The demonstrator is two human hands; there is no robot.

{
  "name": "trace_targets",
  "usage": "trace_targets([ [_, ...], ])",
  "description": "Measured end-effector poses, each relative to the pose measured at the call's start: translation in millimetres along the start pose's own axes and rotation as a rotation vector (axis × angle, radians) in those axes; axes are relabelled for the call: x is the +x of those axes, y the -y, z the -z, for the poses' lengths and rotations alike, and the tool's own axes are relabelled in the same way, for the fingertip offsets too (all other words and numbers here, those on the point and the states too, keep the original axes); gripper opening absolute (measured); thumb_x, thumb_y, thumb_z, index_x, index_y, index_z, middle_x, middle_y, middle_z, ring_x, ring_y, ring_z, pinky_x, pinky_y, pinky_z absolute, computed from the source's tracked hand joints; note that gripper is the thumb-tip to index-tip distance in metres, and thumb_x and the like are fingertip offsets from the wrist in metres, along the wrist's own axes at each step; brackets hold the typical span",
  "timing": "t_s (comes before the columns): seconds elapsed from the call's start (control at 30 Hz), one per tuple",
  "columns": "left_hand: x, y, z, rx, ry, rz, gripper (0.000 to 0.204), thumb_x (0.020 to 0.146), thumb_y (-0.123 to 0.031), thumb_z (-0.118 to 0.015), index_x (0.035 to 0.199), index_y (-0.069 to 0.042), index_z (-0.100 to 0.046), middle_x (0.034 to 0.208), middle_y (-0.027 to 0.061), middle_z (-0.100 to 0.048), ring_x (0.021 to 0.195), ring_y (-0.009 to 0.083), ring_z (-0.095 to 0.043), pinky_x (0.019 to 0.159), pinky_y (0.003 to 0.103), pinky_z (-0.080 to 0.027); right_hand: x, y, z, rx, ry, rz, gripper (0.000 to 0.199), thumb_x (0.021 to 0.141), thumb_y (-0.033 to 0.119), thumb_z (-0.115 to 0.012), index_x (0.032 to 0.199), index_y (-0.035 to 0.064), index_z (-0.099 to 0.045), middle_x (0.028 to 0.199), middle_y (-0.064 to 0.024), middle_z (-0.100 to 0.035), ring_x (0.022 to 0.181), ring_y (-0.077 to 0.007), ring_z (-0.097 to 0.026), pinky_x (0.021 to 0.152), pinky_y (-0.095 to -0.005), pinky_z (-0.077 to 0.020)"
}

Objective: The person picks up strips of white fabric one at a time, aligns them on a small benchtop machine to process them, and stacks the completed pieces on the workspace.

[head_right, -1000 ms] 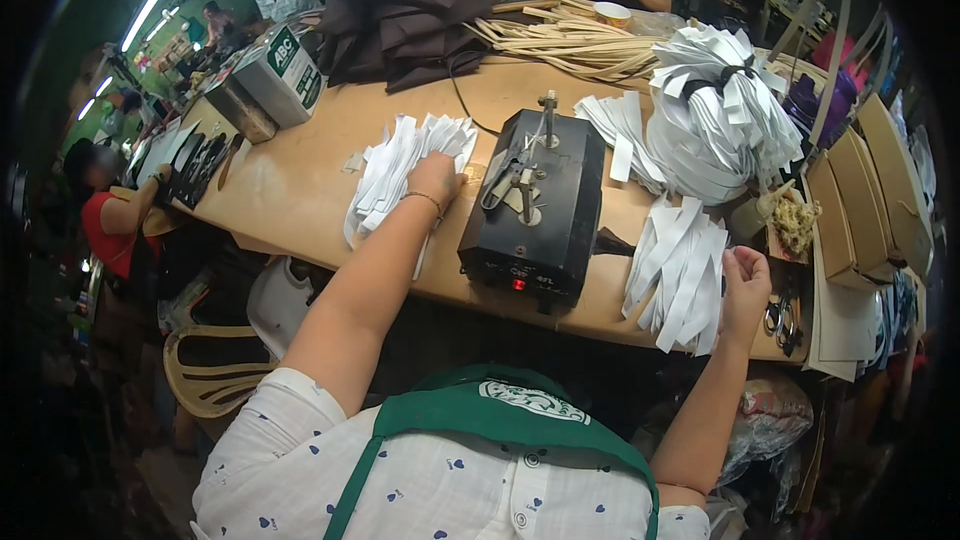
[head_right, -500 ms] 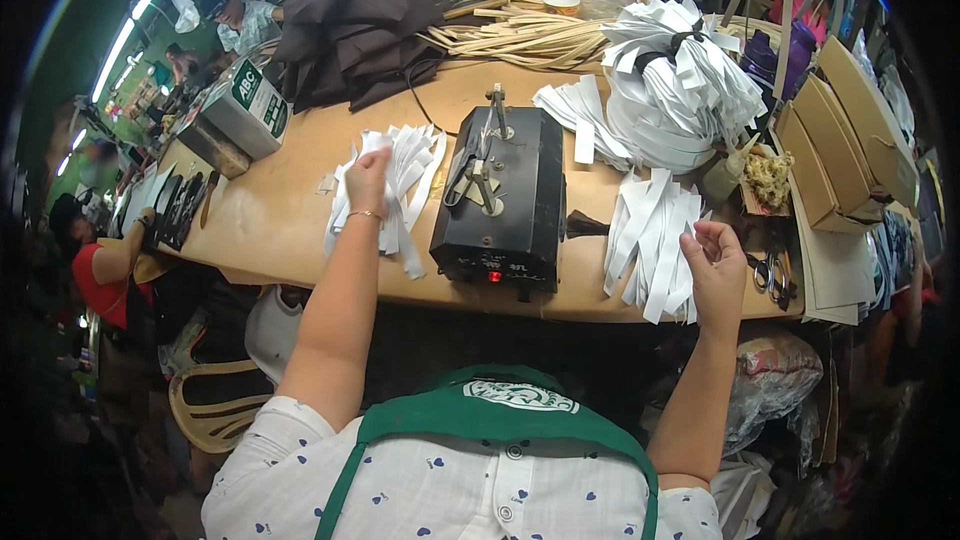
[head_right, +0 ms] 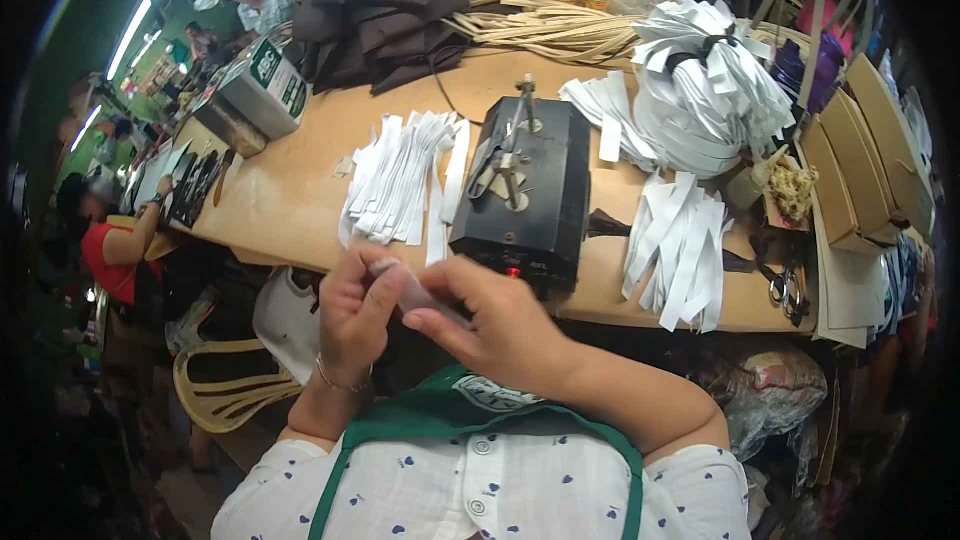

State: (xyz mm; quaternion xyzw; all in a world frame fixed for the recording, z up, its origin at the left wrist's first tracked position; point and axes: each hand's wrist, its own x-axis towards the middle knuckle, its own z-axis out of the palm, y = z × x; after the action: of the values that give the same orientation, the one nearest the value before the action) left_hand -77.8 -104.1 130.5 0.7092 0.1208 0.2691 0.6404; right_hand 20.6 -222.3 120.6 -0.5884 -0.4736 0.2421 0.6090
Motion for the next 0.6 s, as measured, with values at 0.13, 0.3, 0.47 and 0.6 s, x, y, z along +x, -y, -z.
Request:
trace_targets([
  [0.13,-8,23,10,0.273,0.082,-0.176,0.018,0.079,-0.01,-0.051,0.094,0.0,-0.049,0.076,0.0024,-0.051,0.059,0.0055,-0.044,0.054,0.017,-0.037,-11,-18,17,0.087,0.119,-0.05,0.013,0.075,0.012,-0.058,0.08,0.0012,-0.051,0.066,-0.0037,-0.054,0.059,-0.0076,-0.049,0.055,-0.0211,-0.0401],
  [0.3,-8,33,19,0.224,0.165,-0.073,0.039,0.08,-0.024,-0.052,0.109,0.001,-0.043,0.089,0.0054,-0.049,0.062,0.0066,-0.042,0.058,0.017,-0.036,0,-18,85,0.394,-0.205,-0.246,0.007,0.074,0.006,-0.056,0.075,0.0003,-0.053,0.07,-0.0059,-0.057,0.066,-0.0095,-0.054,0.06,-0.021,-0.0433],
  [0.47,-18,49,12,0.227,0.407,0.05,0.049,0.08,-0.034,-0.05,0.113,0.001,-0.041,0.095,0.0071,-0.048,0.064,0.0074,-0.042,0.06,0.019,-0.037,38,-42,120,0.658,-0.277,-0.362,0.016,0.068,0.002,-0.06,0.08,0.0019,-0.05,0.074,-0.0081,-0.056,0.064,-0.0149,-0.056,0.06,-0.0236,-0.0462],
  [0.6,-15,53,3,0.296,0.471,0.092,0.049,0.08,-0.036,-0.048,0.113,-0.001,-0.042,0.097,0.0083,-0.048,0.066,0.0097,-0.044,0.061,0.02,-0.038,50,-53,125,0.777,-0.266,-0.35,0.013,0.07,0.007,-0.061,0.08,0.0023,-0.052,0.075,-0.0076,-0.056,0.062,-0.0114,-0.056,0.056,-0.0217,-0.0485],
])
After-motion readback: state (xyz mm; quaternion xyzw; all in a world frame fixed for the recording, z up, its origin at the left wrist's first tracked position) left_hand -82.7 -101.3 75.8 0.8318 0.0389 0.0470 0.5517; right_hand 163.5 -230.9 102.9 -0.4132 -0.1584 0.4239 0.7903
